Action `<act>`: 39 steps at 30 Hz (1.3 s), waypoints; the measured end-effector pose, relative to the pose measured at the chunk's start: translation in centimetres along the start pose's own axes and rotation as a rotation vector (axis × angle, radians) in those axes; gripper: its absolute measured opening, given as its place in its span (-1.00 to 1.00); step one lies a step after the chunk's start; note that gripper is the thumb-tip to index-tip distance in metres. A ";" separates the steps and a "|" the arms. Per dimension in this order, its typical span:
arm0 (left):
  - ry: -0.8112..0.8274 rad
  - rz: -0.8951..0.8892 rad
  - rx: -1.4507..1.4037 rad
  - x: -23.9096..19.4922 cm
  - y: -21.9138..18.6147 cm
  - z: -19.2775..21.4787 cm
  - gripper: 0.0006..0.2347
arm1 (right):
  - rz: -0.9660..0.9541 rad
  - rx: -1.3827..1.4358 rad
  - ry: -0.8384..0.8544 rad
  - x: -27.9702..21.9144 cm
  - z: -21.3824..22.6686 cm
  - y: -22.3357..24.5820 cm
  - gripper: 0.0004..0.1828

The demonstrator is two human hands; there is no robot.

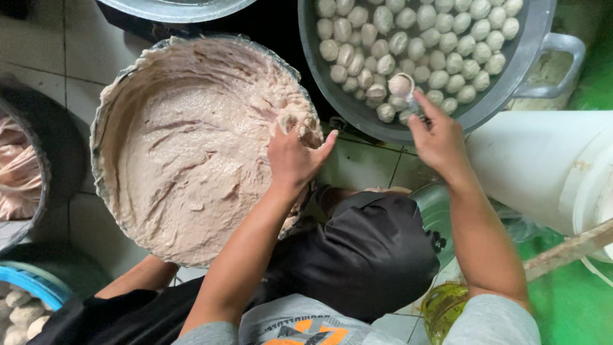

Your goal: The person scoops a thick meat paste from a large bowl using a small scoop and forms small meatballs, placing them into a metal bowl filled with water. Later, the person uses a spatula to scrape the remaining paste from the bowl and transfers it into a pot of boiling water.

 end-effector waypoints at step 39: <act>0.167 0.111 -0.272 -1.3 2.8 -3.5 -0.74 | 0.203 0.260 0.224 -2.1 -2.9 4.1 -0.55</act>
Point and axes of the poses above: each hand's wrist, its own x-axis towards the middle knuckle, its own z-axis out of the back of the hand, y = z × x, the point moved 5 cm from there along x, towards the middle knuckle, and after that the axes turned 10 degrees about y, right-handed, at the moved point
